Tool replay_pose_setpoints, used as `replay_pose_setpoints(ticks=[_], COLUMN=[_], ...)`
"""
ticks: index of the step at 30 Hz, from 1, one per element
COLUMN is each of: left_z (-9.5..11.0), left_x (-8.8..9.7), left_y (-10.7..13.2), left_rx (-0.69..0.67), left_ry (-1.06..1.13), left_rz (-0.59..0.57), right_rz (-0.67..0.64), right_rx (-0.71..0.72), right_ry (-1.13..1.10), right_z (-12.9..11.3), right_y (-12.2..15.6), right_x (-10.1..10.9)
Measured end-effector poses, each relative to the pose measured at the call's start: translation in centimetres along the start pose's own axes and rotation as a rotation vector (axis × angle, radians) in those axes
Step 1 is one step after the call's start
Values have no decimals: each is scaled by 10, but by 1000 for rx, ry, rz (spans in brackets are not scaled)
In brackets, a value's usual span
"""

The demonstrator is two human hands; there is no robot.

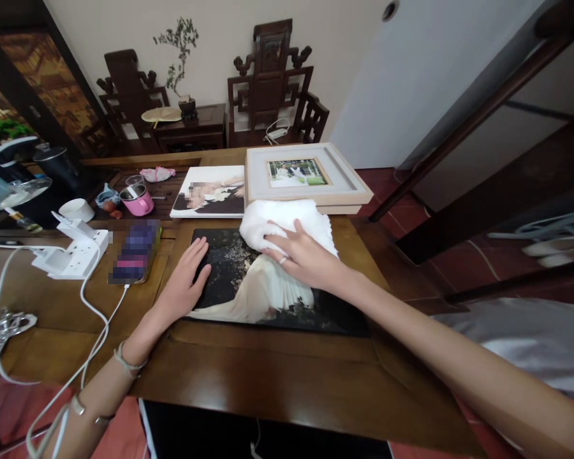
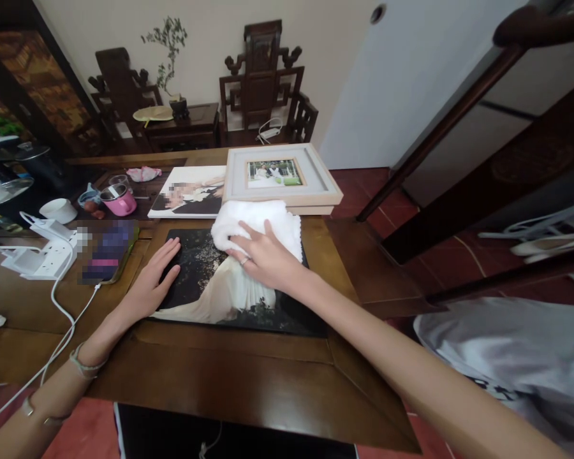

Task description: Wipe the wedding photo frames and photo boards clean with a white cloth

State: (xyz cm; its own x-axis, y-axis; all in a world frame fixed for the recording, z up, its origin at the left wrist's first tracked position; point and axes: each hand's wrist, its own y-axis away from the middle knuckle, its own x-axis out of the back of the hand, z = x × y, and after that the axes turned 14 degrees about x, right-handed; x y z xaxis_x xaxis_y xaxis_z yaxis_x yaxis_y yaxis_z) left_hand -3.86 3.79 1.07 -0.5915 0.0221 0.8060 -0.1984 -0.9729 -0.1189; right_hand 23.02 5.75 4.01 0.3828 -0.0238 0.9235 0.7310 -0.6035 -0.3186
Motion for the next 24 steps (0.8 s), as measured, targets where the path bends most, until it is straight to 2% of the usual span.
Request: replay_pose_setpoints(ticks=[3,10,13,17,24], left_z=[0,-2,-3,-3,-4], left_x=[-1,-2,-2,-1,-1], left_y=[0,0,0,0,0], left_rx=[6,6,-1,-4,-6], left_ry=[2,-12,-20,-38,4], left_rz=[-4,-9,-16,-20,-20], right_rz=[-3,-78,-109,-151,-100], right_rx=[21,199,258,216,138], right_ry=[9,-173,-217,-215,-76], right_z=[-16,-97,-109,-92,-24], right_y=[7,45,48,31,-13], right_x=[-2,-1,0,1,-5])
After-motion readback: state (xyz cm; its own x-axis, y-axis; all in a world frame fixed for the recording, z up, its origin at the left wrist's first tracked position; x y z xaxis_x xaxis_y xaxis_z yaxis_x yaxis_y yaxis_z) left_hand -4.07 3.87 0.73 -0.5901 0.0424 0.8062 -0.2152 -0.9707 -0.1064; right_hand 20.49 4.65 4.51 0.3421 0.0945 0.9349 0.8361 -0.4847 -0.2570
